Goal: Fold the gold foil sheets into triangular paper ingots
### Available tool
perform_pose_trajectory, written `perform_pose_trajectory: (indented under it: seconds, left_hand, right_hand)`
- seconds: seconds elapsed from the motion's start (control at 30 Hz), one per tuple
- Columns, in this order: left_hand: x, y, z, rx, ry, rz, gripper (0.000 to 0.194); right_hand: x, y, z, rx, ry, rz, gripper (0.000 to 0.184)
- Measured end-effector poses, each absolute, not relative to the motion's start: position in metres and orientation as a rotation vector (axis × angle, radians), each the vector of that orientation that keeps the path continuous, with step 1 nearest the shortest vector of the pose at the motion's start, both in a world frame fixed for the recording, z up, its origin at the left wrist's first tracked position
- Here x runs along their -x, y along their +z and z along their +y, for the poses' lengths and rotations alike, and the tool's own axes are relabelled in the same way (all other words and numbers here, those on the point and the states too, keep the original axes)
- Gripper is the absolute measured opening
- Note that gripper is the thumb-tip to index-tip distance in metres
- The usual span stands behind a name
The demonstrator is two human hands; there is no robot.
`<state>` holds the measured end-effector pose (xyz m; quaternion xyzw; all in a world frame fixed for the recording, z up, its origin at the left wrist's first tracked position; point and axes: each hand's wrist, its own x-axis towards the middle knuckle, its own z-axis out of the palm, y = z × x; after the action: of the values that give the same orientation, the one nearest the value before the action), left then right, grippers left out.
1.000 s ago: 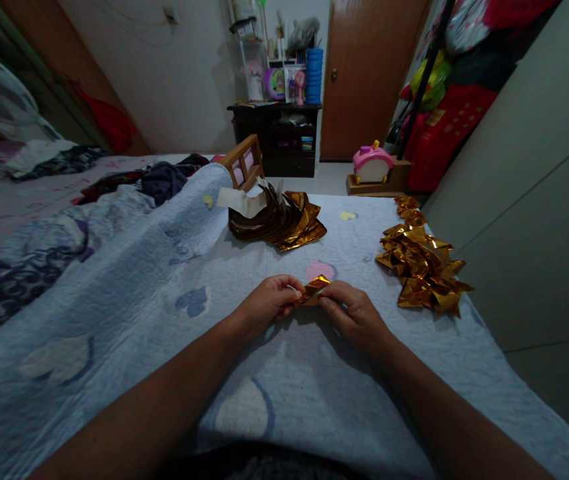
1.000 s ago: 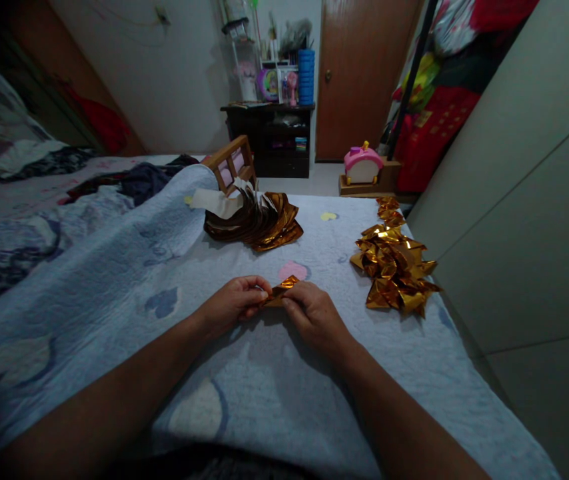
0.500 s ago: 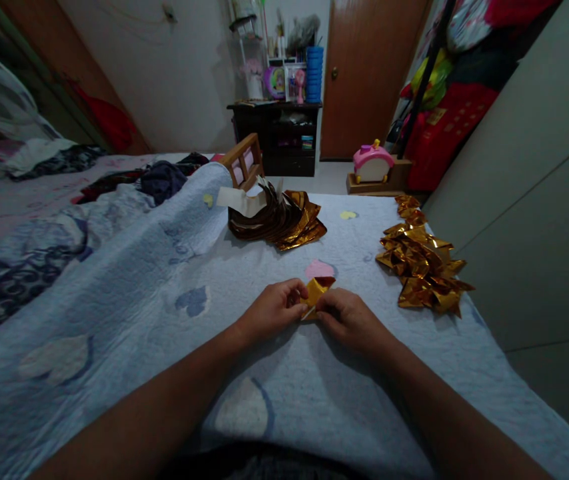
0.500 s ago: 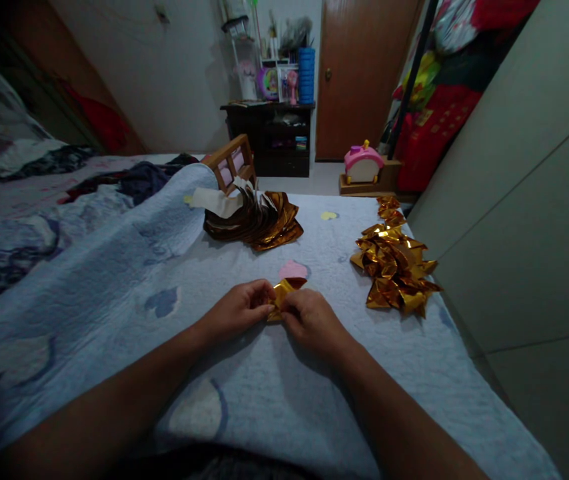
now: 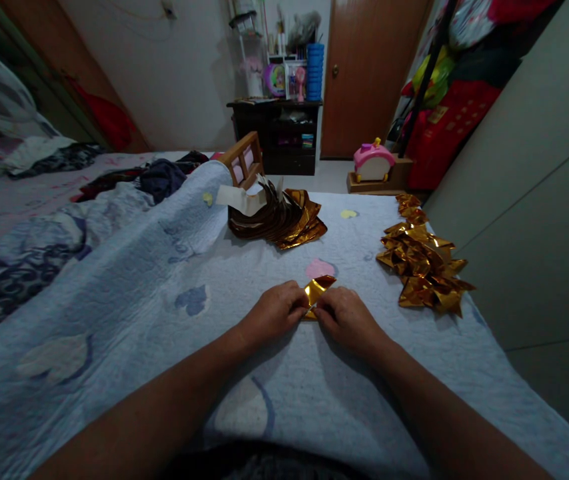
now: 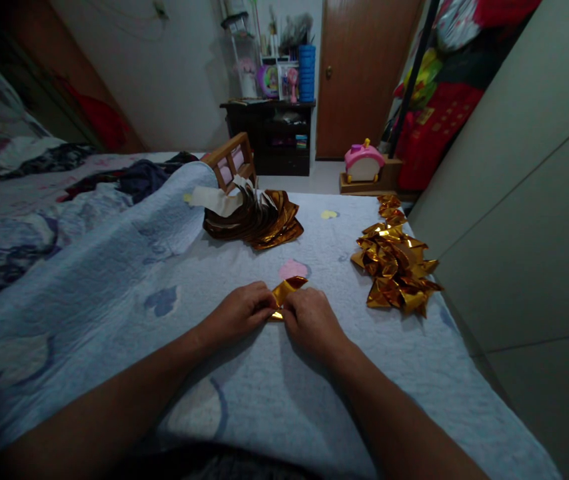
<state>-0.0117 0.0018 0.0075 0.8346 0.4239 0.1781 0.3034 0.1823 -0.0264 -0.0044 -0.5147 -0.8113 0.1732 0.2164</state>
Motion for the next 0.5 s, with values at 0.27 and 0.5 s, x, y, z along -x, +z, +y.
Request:
perform_pose_trajectory:
  seconds: [0.27,0.5]
  left_hand:
    - [0.0116,0.0133,0.0020,-2.231,0.394,1.108,0.013]
    - [0.0146,0.0102,0.0024,-2.225,0.385,1.077,0.007]
  right_hand:
    - [-0.1751,0.0029,-0.0262,1.620,0.434,-2.257,0.014]
    - [-0.1741,0.0049,-0.0261,1.644,0.441,-2.249,0.014]
